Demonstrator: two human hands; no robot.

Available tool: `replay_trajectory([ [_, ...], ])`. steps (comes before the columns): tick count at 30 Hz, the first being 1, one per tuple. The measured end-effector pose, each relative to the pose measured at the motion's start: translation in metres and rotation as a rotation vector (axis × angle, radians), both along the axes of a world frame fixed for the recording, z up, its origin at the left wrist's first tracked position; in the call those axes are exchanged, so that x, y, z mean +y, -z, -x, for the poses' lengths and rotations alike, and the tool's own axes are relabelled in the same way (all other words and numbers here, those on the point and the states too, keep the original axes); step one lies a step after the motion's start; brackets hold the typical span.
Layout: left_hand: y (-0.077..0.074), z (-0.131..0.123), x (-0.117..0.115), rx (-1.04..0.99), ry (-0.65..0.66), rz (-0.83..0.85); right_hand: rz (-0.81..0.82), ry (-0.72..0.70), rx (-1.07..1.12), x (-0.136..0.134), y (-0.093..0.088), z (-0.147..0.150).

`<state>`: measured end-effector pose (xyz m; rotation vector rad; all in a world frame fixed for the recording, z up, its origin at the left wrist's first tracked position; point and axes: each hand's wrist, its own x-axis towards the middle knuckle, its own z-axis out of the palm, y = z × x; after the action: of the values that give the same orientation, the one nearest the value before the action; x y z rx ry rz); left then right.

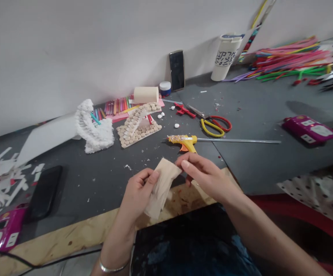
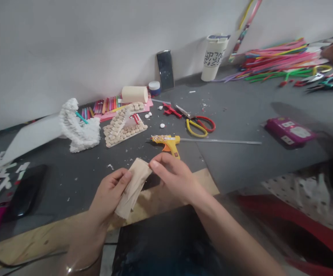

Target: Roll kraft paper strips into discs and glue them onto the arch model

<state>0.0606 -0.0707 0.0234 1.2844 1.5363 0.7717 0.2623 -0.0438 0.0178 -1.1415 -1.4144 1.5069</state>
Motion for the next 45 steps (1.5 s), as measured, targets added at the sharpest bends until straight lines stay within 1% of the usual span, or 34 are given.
replay_trajectory([
  [3,0.001,-0.004,0.001,0.033,-0.032,-0.037,-0.088,-0.102,-0.034,-0.001,0.000,0.001],
  [5,0.002,-0.004,0.001,0.061,-0.033,-0.056,-0.155,-0.116,-0.077,-0.001,0.001,0.001],
  [8,0.001,-0.001,0.001,0.096,-0.017,-0.056,-0.172,-0.040,-0.135,0.001,0.002,-0.001],
  [12,-0.002,0.002,0.001,0.120,0.005,-0.059,-0.100,0.049,-0.161,0.002,0.000,-0.005],
  [15,-0.006,-0.001,0.002,0.114,0.066,-0.046,-0.100,0.071,-0.173,0.004,-0.004,-0.005],
  [18,-0.011,-0.006,0.005,0.160,0.168,-0.069,-0.173,-0.012,-0.274,0.007,-0.009,-0.001],
  [20,-0.014,-0.007,0.006,0.186,0.203,-0.091,-0.197,-0.059,-0.304,0.008,-0.010,0.002],
  [21,-0.014,-0.006,0.007,0.180,0.207,-0.098,-0.193,-0.066,-0.285,0.009,-0.009,0.003],
  [24,-0.012,0.001,0.007,0.074,0.175,-0.100,-0.131,-0.037,-0.167,0.010,-0.005,0.005],
  [26,-0.008,0.007,0.006,-0.043,0.136,-0.087,-0.088,0.034,-0.091,0.011,-0.002,0.005],
  [28,-0.003,0.014,0.005,-0.145,0.081,-0.113,-0.055,0.119,-0.038,0.011,0.001,0.006],
  [30,0.002,0.019,0.003,-0.174,-0.006,-0.183,-0.048,0.194,0.023,0.010,0.004,0.007],
  [32,0.007,0.023,0.002,-0.142,-0.120,-0.229,-0.056,0.225,0.095,0.007,0.006,0.011],
  [34,0.011,0.025,0.000,-0.119,-0.176,-0.183,-0.071,0.219,0.141,0.006,0.008,0.014],
  [37,0.015,0.026,0.001,-0.211,-0.116,-0.060,-0.137,0.176,0.101,0.005,0.009,0.018],
  [38,0.016,0.026,0.002,-0.256,-0.117,-0.051,-0.178,0.163,0.063,0.006,0.009,0.019],
  [40,0.017,0.028,0.004,-0.301,-0.175,-0.116,-0.283,0.138,-0.028,0.008,0.008,0.017],
  [42,0.015,0.032,0.006,-0.231,-0.213,-0.254,-0.377,0.101,-0.105,0.011,0.006,0.014],
  [43,0.014,0.035,0.006,-0.159,-0.197,-0.330,-0.407,0.071,-0.130,0.012,0.006,0.012],
  [45,0.013,0.040,0.005,0.010,-0.123,-0.450,-0.445,0.009,-0.164,0.013,0.006,0.009],
])
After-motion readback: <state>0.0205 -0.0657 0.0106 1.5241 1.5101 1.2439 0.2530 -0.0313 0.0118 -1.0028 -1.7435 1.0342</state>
